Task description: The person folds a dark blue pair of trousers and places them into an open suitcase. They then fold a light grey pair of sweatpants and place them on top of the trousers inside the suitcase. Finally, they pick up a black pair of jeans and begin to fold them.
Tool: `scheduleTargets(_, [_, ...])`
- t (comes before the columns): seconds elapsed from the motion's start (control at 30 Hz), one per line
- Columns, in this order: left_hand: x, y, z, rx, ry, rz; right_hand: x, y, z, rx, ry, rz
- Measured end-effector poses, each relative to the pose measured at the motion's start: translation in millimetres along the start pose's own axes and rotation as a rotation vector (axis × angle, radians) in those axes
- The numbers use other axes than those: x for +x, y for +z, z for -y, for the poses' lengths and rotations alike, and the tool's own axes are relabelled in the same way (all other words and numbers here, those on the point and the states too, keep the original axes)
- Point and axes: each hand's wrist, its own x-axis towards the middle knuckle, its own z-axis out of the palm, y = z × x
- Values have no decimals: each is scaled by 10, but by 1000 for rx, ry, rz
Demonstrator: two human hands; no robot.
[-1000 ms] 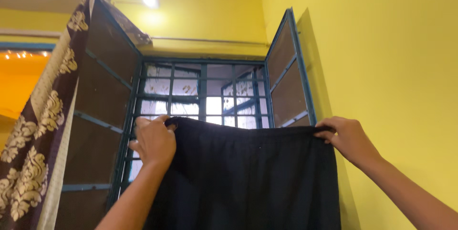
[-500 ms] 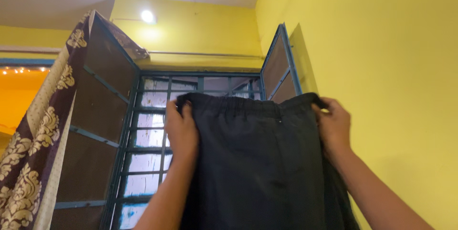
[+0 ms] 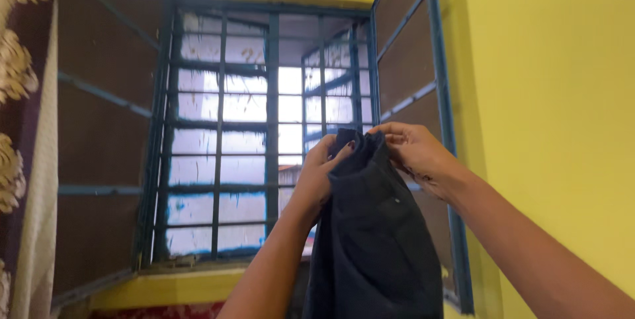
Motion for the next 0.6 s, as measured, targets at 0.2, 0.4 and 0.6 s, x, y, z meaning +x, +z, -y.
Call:
scheduleTargets(0.2, [-534, -32, 391, 132, -294, -16, -63, 204, -705, 232, 116, 110])
scheduleTargets(0.4, [-801, -292, 1069, 191, -266, 48, -71, 246, -1260, 188, 241, 216])
scheduleTargets(0.6, [-1121, -399, 1394, 380, -244, -159, -148, 479, -1640, -532, 201, 385])
